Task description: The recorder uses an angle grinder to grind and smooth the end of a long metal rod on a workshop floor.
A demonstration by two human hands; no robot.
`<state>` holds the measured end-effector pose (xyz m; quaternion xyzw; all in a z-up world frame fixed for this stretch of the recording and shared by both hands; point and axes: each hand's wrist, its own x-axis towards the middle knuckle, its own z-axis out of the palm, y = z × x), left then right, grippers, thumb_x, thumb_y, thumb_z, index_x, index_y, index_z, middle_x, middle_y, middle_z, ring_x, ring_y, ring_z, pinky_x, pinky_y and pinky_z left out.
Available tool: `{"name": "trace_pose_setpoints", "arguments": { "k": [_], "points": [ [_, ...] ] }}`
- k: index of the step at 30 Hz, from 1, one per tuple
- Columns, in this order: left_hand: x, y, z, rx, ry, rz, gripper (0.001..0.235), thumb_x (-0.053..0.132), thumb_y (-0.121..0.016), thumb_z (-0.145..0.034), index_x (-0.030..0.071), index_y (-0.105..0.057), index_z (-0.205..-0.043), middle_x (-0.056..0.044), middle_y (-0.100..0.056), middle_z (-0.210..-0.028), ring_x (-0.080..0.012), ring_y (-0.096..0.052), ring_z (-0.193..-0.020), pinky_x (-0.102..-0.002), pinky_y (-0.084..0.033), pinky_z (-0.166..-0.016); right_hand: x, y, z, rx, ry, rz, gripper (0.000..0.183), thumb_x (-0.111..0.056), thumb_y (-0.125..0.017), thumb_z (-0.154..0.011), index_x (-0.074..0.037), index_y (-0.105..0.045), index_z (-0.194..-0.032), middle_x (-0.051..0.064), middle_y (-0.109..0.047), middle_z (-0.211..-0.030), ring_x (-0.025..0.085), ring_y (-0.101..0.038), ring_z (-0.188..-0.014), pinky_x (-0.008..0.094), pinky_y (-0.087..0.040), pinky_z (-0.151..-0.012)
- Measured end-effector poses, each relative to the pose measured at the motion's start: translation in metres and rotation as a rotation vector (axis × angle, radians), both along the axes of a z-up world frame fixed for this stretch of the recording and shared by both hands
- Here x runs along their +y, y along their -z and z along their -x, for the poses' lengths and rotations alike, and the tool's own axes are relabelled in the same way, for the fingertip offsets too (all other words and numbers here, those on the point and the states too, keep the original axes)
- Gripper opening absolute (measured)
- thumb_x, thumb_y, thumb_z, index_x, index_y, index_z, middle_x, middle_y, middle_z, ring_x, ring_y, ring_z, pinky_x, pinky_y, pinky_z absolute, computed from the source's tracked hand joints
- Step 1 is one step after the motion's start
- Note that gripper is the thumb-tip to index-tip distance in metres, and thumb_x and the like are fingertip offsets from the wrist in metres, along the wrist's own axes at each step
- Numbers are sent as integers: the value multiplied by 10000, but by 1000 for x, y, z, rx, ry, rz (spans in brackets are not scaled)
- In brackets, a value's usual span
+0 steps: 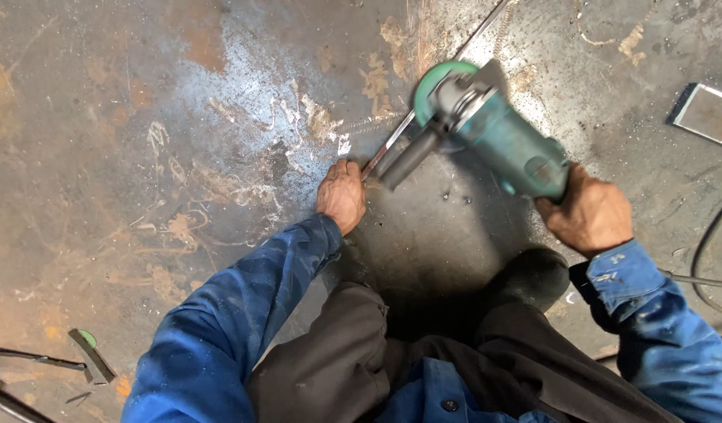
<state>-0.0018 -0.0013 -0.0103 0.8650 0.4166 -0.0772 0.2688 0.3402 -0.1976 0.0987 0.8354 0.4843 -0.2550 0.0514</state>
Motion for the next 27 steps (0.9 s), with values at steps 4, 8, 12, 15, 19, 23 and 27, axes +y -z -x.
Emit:
{"name": "trace_pose_setpoints", "arguments": {
  "k": [4,8,12,15,19,23,27],
  "points": [
    [-1,-5,-1,12,6,31,344,67,-674,-829,-66,-537,-1115,-284,-559,-1206,-422,-588,-1126,-474,-498,-969,8,-16,-1,-30,19,-56,531,-287,-750,-873,-5,-649,-1312,195,-686,-679,312,-674,-556,437,-573,-564],
    [0,-8,-3,46,30,20,356,48,-670,-792,-57,-538,-1106,-266,-563,-1188,-409,-592,-1116,-469,-502,-959,-4,-9,16,-16,-16,3,527,-294,-730,-886,-13,-642,-1323,190,-695,-696,313,-688,-559,434,-587,-570],
    [-3,-6,0,1,49,-23,344,39,-684,-754,-37,-539,-1057,-246,-563,-1154,-407,-585,-1087,-471,-503,-922,-3,-14,30,17,-71,-32,586,-295,-768,-789,-53,-652,-1310,184,-715,-721,337,-698,-612,466,-584,-613],
    [-3,-4,-2,-23,38,-22,302,46,-684,-793,-27,-540,-1048,-237,-565,-1136,-403,-585,-1080,-474,-503,-915,2,-11,21,29,-60,19,623,-323,-784,-776,-68,-641,-1326,183,-728,-725,343,-707,-630,468,-588,-627],
    [-2,-3,0,-14,28,-15,290,61,-676,-821,-35,-542,-1059,-247,-567,-1153,-398,-594,-1079,-471,-512,-906,23,-4,-7,39,47,178,546,-378,-758,-886,-36,-627,-1291,198,-739,-787,330,-738,-643,433,-626,-651],
    [-1,6,2,-5,34,-10,273,73,-665,-861,-46,-541,-1073,-259,-570,-1165,-391,-605,-1076,-464,-522,-905,36,12,-56,40,129,144,504,-344,-746,-917,10,-633,-1257,239,-734,-837,354,-742,-686,449,-630,-676],
    [-3,3,2,-19,46,-21,293,70,-671,-844,-52,-541,-1077,-259,-571,-1158,-392,-606,-1071,-465,-521,-913,35,12,-71,-20,106,-9,478,-325,-752,-946,69,-641,-1193,281,-727,-876,367,-740,-751,455,-624,-721]
  ]
}}
